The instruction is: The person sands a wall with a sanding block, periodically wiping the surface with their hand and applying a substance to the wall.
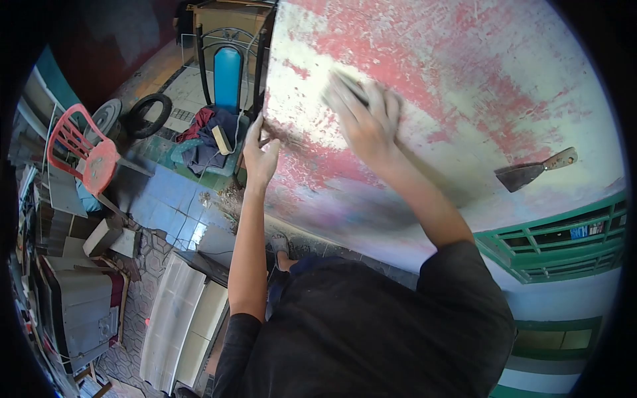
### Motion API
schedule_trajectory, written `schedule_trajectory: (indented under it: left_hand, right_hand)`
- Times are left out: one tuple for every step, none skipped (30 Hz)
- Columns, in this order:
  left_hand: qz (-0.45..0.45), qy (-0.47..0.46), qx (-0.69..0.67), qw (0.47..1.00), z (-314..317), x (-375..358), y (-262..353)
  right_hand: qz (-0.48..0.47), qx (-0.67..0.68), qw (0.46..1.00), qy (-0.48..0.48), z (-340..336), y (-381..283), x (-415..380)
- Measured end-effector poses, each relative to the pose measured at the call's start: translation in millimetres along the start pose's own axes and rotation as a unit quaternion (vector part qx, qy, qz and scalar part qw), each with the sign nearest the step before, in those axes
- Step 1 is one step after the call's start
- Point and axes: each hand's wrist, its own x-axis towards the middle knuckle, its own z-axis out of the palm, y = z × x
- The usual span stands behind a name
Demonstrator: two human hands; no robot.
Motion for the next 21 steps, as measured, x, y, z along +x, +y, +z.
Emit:
schedule_trajectory:
  left_hand:
    - [0.002,0.006,0.0,1.0,-2,0,1]
    - [-0.003,0.002,-0.003,1.0,-2,-2,4]
    - [-0.008,-0.004,-0.004,1.0,-2,-2,6]
    - [0.013,0.01,0.006,1.0,0,-3,5]
    - [0.018,0.006,0.008,1.0,-1,-4,5]
    - [0.007,0.007,0.001,1.0,-2,-3,6]
    - [-0.005,0.007,-0.007,1.0,1,0,5]
    - [0.005,0.015,-0.033,0.999,3,3,1]
    - [0.008,0.012,-0.034,0.999,5,5,1]
    - [-0.009,0.013,-0.05,0.999,4,3,2]
    - [-0.026,0.014,-0.065,0.997,1,0,4]
    - [-0.051,0.01,-0.063,0.997,-1,0,9]
    - [-0.05,0.01,-0.063,0.997,-1,-2,9]
    - [-0.045,0.009,-0.057,0.997,-1,-2,9]
    - [-0.04,0.008,-0.05,0.998,-2,-2,9]
    - [-0.037,0.01,-0.035,0.999,-2,-2,12]
    - [-0.033,0.006,-0.033,0.999,-2,-1,11]
    - [-0.021,0.014,-0.037,0.999,1,0,3]
    - [-0.008,0.023,-0.043,0.999,5,4,-1]
    - [-0.023,0.028,-0.04,0.999,4,3,13]
    - [-0.022,0.024,-0.043,0.999,6,2,15]
  right_hand:
    - [-0.003,0.003,1.0,0.005,-3,-2,-18]
    - [0.004,-0.001,1.0,-0.006,-5,-2,-35]
    - [0.014,-0.004,1.0,-0.017,-4,-3,-40]
    - [0.001,0.004,1.0,0.003,-3,-6,-18]
    - [0.006,0.0,1.0,0.006,0,-9,5]
    - [0.003,0.007,1.0,-0.005,6,-11,31]
    - [-0.001,0.013,1.0,-0.018,16,-12,48]
    - [-0.002,0.009,1.0,0.001,32,-14,54]
    - [-0.001,0.005,1.0,0.002,31,-14,49]
    - [0.009,0.015,1.0,0.001,26,-16,38]
    - [0.019,0.025,1.0,0.0,22,-21,24]
    - [0.007,0.029,1.0,-0.008,22,-23,-10]
    - [0.007,0.029,1.0,-0.007,16,-24,-32]
    - [-0.001,0.033,0.999,-0.027,10,-24,-48]
    - [-0.008,0.037,0.998,-0.045,8,-25,-53]
    - [0.004,0.031,0.999,-0.03,8,-28,-30]
    - [0.008,0.028,0.999,-0.028,13,-28,-3]
    - [0.0,0.04,0.999,-0.02,21,-24,26]
    - [-0.009,0.052,0.999,-0.01,27,-20,43]
    - [-0.009,0.046,0.999,-0.011,29,-20,48]
    - [-0.01,0.034,0.999,-0.019,31,-21,51]
